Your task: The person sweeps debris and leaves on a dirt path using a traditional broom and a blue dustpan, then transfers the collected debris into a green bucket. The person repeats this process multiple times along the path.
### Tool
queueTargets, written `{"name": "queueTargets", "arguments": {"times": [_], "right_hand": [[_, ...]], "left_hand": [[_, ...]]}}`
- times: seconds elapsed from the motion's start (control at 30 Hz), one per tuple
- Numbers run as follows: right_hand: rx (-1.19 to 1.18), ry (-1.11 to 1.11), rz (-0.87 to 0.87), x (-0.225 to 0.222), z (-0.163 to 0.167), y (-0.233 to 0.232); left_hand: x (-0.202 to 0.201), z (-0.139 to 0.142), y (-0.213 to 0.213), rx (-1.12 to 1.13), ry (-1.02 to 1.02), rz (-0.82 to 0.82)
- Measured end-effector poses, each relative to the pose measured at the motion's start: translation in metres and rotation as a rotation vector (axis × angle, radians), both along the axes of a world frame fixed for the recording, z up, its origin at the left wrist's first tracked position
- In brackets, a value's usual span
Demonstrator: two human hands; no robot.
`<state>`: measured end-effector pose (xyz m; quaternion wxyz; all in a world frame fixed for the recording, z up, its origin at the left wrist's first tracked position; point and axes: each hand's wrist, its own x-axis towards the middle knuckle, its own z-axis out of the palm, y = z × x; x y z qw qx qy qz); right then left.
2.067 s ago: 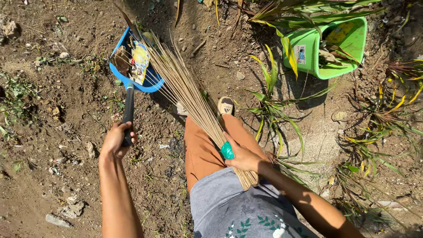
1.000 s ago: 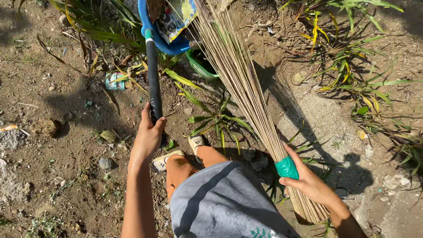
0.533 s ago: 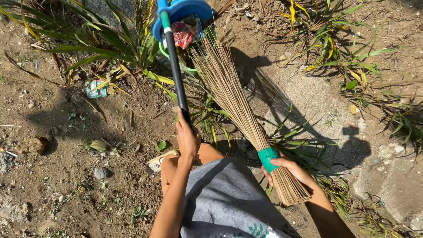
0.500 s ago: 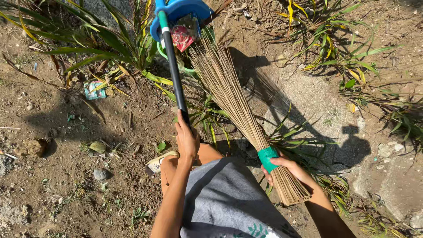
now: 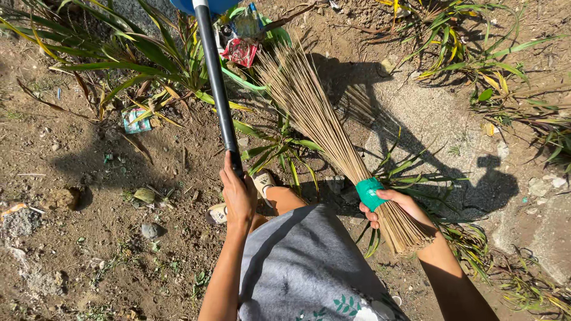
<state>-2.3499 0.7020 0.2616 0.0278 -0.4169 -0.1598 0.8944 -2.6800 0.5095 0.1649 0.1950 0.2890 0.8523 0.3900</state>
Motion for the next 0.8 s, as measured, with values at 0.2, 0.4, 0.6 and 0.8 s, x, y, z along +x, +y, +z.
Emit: {"name": "queueTargets", "arguments": {"times": [0.2,0.4,0.6,0.8], "right_hand": [[0.004,0.013,-0.001,-0.010,0.003,0.002],[0.027,0.012,-0.048,-0.007,0.042,-0.002],[-0.125,0.055,-0.009,0.058,0.118,-0.018],[0.163,-0.503,-0.064,0.133,0.148,-0.035]], "left_hand": [[0.007,0.004,-0.028,0.022,-0.031,0.022],[0.007,-0.007,-0.004,-0.188,-0.188,-0.038],[-0.001,0.003,-0.010,-0.021,-0.154,-0.027],[0.001,0.058,-0.050,-0.071,-0.478,0.222]]}}
